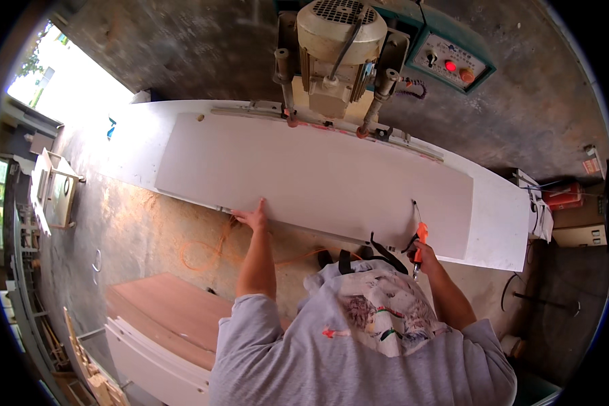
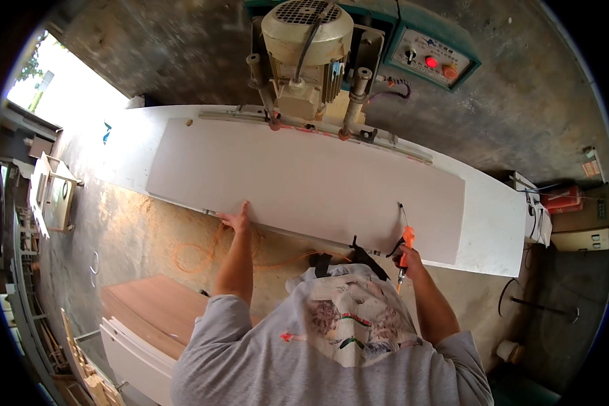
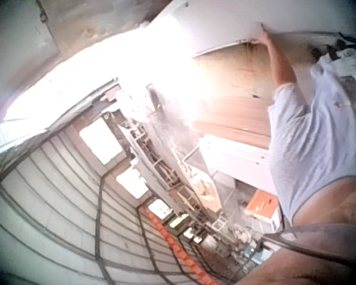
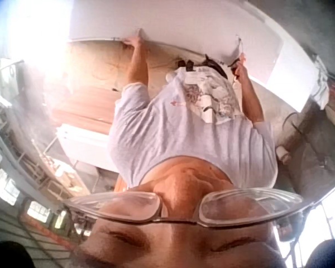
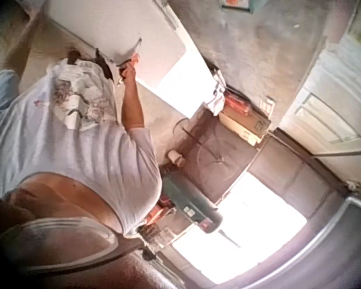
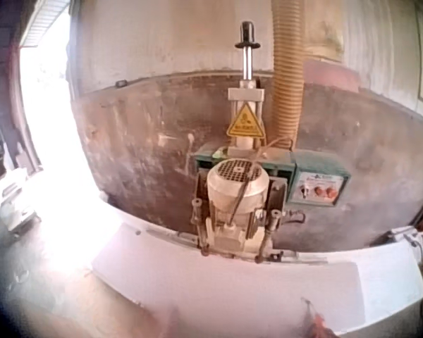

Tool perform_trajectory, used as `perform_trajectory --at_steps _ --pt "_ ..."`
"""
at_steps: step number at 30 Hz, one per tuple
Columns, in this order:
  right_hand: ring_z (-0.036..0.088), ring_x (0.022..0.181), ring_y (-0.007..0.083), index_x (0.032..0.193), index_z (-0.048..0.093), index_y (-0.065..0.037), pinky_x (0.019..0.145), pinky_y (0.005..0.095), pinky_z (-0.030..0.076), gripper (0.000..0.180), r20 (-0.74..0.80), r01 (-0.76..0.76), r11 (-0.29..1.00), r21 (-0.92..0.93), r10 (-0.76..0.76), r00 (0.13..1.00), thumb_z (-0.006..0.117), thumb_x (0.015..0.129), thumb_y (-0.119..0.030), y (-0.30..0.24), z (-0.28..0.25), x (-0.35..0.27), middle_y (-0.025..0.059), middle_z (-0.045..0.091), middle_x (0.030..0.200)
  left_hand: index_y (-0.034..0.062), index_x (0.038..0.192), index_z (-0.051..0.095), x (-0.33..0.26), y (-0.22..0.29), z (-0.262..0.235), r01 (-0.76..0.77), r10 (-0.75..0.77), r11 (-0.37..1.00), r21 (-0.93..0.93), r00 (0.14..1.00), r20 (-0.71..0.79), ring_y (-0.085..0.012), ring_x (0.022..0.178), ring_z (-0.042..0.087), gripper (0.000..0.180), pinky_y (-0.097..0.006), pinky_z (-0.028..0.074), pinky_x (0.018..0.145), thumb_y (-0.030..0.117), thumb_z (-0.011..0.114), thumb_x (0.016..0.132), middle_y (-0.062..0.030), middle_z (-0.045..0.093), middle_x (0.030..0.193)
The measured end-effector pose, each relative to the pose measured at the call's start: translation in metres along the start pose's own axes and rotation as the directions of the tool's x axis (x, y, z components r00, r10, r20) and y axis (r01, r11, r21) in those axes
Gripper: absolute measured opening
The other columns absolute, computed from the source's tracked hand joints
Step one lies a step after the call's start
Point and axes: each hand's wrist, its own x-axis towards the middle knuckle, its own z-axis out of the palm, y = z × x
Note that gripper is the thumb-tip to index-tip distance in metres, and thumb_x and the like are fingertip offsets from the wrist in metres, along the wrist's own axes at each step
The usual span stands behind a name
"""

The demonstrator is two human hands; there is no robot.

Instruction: The person carries a wooden board to a machine, feeds it through, and then uses a hammer and a wooden block to tap plastic caps into holes on the board.

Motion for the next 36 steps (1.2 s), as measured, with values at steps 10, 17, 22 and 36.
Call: perform_trajectory --at_steps 10,17,22,36 --pt "0.068 0.11 0.0398 0.137 0.059 -0.023 0.063 0.0403 0.055 0.039 0.441 -0.185 0.957 0.225 0.069 0.895 0.051 0.104 -0.042 0.008 -0.027 -0.041 0.0145 0.069 0.124 0.0162 0.164 0.022 -0.064 0.027 0.016 -0.608 0.389 0.588 0.534 0.791 0.472 -0.0497 0.155 0.011 0.103 -0.064 0.014 0.123 0.044 0.079 0.083 -0.0235 0.011 0.17" --pt "0.07 0.098 0.0261 0.128 0.068 -0.008 0.062 0.0303 0.054 0.057 0.334 0.037 0.995 0.094 -0.067 0.94 0.053 0.103 -0.057 -0.05 0.063 -0.183 0.0142 0.07 0.116 0.0284 0.165 0.023 -0.198 0.091 0.032 -0.86 0.03 0.217 0.462 0.479 0.877 -0.062 0.152 0.001 0.089 -0.088 0.012 0.106 0.027 0.069 0.089 -0.0207 0.001 0.173" --pt "0.07 0.103 0.032 0.133 0.058 -0.021 0.069 0.0468 0.055 0.039 0.379 -0.051 0.996 0.072 0.02 0.925 0.053 0.103 -0.047 -0.015 -0.005 -0.082 0.0127 0.073 0.114 0.029 0.166 0.015 -0.201 0.101 0.045 -0.888 0.021 0.175 0.426 0.436 0.9 -0.0673 0.148 0.002 0.102 -0.087 0.017 0.106 0.027 0.075 0.084 -0.0236 -0.005 0.172" --pt "0.052 0.042 0.014 0.091 0.059 -0.004 0.039 0.0312 0.042 0.03 0.057 0.318 0.836 -0.446 -0.328 0.943 0.06 0.099 -0.032 -0.062 0.002 -0.068 0.0023 0.053 0.056 0.0331 0.165 0.016 -0.194 0.099 0.056 -0.871 -0.031 0.102 0.48 0.479 0.877 -0.0676 0.148 0.005 0.114 -0.081 0.025 0.109 0.044 0.086 0.076 -0.0237 -0.003 0.172"
